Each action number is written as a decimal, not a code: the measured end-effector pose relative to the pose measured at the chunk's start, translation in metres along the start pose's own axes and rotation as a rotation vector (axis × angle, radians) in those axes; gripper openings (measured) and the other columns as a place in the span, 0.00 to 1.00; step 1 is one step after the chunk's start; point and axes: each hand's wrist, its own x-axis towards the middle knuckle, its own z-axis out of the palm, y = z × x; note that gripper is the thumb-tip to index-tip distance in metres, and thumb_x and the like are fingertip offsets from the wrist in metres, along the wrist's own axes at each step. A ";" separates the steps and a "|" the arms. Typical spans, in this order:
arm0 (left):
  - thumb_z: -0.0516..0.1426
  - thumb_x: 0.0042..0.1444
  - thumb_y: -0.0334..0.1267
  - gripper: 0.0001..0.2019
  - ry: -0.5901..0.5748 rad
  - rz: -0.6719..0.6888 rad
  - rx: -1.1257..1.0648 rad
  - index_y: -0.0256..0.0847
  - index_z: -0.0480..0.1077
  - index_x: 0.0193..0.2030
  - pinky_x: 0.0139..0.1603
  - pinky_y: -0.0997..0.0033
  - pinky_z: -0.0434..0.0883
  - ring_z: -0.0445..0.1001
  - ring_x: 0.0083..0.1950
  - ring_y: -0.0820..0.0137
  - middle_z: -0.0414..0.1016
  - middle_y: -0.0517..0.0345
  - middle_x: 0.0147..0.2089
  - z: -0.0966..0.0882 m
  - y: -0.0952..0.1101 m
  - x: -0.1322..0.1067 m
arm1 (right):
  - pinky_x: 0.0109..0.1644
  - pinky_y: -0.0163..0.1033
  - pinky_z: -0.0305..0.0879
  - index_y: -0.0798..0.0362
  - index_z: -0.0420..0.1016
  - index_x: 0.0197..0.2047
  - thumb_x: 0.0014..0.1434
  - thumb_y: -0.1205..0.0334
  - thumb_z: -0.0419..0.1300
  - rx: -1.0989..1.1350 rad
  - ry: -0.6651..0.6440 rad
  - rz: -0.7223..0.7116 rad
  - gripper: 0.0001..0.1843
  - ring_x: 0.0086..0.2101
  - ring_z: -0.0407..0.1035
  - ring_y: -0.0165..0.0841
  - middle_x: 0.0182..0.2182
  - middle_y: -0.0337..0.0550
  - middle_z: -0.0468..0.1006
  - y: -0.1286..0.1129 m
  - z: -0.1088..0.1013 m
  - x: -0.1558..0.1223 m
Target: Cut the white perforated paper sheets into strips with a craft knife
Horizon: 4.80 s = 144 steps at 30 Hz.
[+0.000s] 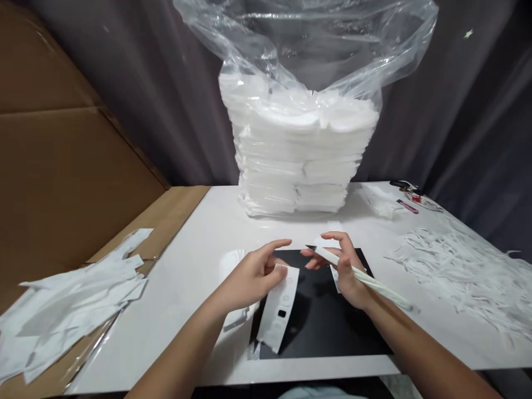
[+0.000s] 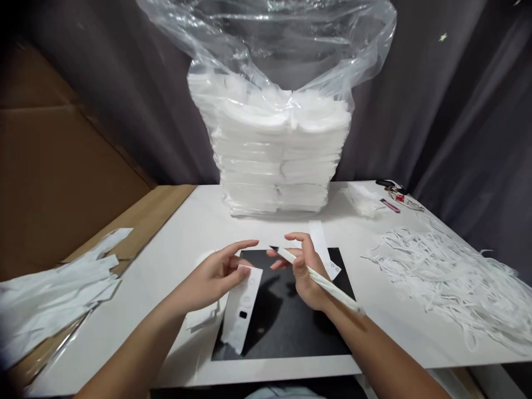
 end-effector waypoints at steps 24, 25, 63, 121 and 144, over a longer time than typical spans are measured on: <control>0.58 0.60 0.38 0.15 0.158 0.038 -0.581 0.45 0.60 0.52 0.30 0.82 0.66 0.71 0.30 0.79 0.73 0.64 0.33 0.043 -0.053 0.020 | 0.28 0.29 0.68 0.50 0.53 0.26 0.52 0.69 0.64 -0.520 0.325 -0.023 0.20 0.24 0.75 0.27 0.24 0.32 0.80 0.003 0.035 0.003; 0.58 0.61 0.38 0.14 0.159 0.057 -0.583 0.46 0.60 0.51 0.32 0.82 0.67 0.72 0.31 0.79 0.73 0.64 0.33 0.045 -0.055 0.019 | 0.28 0.29 0.68 0.50 0.53 0.25 0.52 0.69 0.64 -0.537 0.337 -0.036 0.20 0.24 0.75 0.27 0.24 0.32 0.80 0.003 0.036 0.002; 0.57 0.59 0.41 0.17 0.240 0.022 -0.274 0.45 0.56 0.51 0.23 0.78 0.60 0.63 0.22 0.76 0.69 0.67 0.25 0.049 -0.059 0.019 | 0.35 0.40 0.74 0.49 0.59 0.28 0.59 0.77 0.55 -0.855 -0.070 -0.496 0.15 0.32 0.73 0.32 0.26 0.41 0.72 0.029 0.017 -0.006; 0.54 0.59 0.56 0.42 -0.075 0.043 -0.253 0.41 0.39 0.71 0.51 0.57 0.70 0.75 0.51 0.59 0.71 0.40 0.56 -0.003 -0.067 0.037 | 0.23 0.31 0.49 0.49 0.48 0.26 0.57 0.56 0.58 -0.034 0.194 0.163 0.20 0.19 0.52 0.22 0.29 0.35 0.67 0.024 0.004 0.016; 0.64 0.46 0.34 0.36 0.229 -0.034 -0.576 0.44 0.54 0.61 0.35 0.73 0.70 0.71 0.32 0.74 0.72 0.63 0.35 -0.001 -0.054 0.040 | 0.23 0.30 0.52 0.49 0.48 0.27 0.58 0.63 0.58 -0.051 0.070 0.131 0.18 0.20 0.56 0.21 0.33 0.37 0.68 0.046 0.029 -0.006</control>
